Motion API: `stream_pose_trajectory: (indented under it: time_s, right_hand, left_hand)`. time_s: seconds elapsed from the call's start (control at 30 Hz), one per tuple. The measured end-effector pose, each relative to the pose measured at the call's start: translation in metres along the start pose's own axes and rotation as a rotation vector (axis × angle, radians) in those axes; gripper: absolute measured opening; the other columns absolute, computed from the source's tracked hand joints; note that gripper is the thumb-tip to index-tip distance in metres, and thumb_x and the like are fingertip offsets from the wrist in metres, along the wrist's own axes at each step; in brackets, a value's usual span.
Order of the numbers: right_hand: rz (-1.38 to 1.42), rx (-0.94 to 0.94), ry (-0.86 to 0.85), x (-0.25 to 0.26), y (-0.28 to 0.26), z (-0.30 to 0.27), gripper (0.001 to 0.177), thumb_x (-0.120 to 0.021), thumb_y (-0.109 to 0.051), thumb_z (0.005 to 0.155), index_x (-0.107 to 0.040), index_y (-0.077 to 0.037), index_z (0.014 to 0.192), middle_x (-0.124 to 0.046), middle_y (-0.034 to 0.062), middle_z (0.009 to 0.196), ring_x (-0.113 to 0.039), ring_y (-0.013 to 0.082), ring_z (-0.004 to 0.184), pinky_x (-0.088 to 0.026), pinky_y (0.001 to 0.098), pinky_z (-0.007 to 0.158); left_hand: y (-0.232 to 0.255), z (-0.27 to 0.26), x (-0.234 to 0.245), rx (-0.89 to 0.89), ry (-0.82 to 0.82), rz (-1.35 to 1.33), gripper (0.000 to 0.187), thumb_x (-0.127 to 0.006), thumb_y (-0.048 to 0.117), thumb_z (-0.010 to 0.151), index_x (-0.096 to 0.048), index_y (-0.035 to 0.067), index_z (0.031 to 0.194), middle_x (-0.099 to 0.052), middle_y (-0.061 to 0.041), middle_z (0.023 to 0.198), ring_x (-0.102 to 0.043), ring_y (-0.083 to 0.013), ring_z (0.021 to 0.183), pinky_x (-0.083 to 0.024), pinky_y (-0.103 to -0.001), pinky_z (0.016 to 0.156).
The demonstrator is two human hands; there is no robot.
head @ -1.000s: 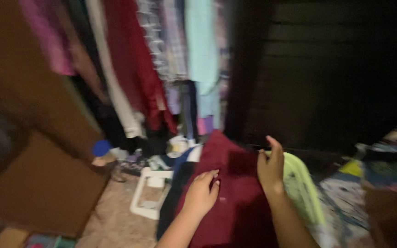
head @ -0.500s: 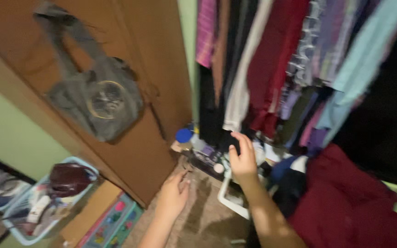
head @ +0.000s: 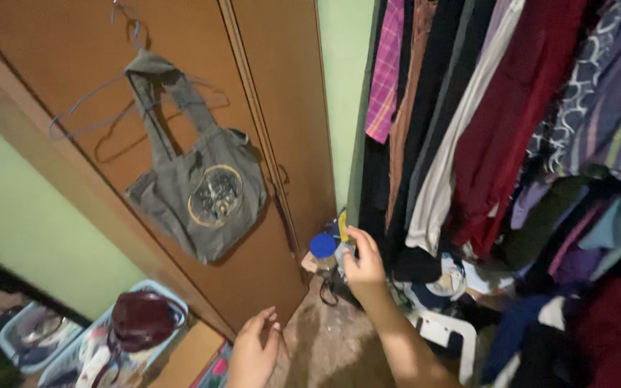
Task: The person removes several items of clothing including a black garment, a white shirt, a blue jacket, a green hoodie, and a red shirt from hangers in a closet and places them into a laundry basket.
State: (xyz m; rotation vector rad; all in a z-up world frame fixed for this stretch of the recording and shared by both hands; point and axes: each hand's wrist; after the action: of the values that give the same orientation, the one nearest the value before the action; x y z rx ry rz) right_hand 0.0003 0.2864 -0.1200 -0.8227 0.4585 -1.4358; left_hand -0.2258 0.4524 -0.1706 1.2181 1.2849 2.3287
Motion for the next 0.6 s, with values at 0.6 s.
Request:
stream_pose_trajectory:
  time_s: [0.6]
  right_hand:
    - [-0.101, 0.042, -0.019, -0.056, 0.119, 0.305, 0.073, -0.063, -0.012, 0.093, -0.031, 0.002, 0.157, -0.047, 0.0281, 0.154, -0.045, 0.0381, 0.146, -0.036, 0.0402, 0.119]
  left_hand:
    - [0.031, 0.226, -0.096, -0.045, -0.066, -0.196, 0.032, -0.066, 0.015, 0.09, -0.069, 0.007, 0.121, -0.078, -0.011, 0.11, -0.077, -0.0222, 0.106, -0.058, -0.033, 0.093]
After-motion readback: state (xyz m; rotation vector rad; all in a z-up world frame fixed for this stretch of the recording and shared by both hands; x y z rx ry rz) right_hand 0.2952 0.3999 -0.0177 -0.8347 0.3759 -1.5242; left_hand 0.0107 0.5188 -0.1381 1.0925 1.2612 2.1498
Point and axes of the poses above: each hand's wrist, its own z-axis towards the middle knuckle, its own x-axis out of the back of the hand, y = z × x
